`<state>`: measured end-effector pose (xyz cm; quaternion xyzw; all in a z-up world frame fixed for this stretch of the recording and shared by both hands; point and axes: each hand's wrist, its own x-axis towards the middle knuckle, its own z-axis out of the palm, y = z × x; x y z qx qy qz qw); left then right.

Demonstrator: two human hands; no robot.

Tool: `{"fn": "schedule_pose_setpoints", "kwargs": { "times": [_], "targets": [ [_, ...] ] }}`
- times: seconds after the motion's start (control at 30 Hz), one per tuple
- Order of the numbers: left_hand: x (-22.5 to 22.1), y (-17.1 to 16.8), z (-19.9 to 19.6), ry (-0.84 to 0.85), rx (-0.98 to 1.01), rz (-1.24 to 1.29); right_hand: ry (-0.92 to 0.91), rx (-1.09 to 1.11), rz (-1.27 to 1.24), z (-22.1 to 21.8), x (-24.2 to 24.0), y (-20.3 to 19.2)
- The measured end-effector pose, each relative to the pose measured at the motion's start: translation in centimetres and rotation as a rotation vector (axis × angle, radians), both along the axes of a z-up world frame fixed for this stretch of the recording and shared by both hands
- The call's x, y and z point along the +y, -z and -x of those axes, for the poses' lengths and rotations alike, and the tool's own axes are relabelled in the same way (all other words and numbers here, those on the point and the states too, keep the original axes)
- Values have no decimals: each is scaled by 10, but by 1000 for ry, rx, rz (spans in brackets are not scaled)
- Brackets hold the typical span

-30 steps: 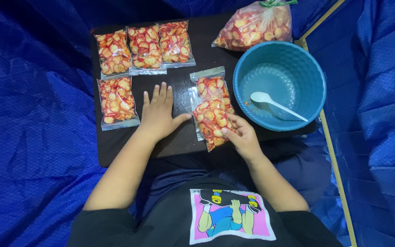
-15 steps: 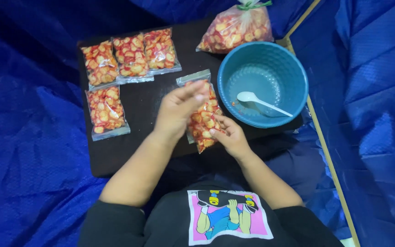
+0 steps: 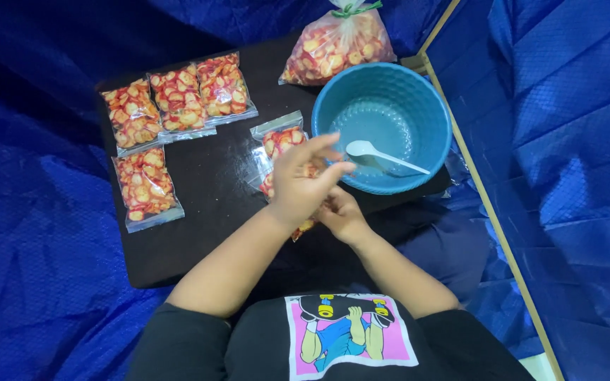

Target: Inspecting and arranging small plastic bags filled with food slices on a table.

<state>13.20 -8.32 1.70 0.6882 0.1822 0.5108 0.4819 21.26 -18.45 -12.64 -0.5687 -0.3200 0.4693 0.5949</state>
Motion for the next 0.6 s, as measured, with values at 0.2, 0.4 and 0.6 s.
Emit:
{"fn": "schedule_pose_setpoints", "kwargs": {
  "times": [0.2,0.4,0.6],
  "targets": [
    [12,-3,72,-248,31,79,24,51,-99,10,-5,-45],
    [-7,51,115,-159,71,495,-80,158,-168,32,-1,-67],
    [8,74,132,-14,27,751,-235,52,-327,43,27,-80]
  ]
}}
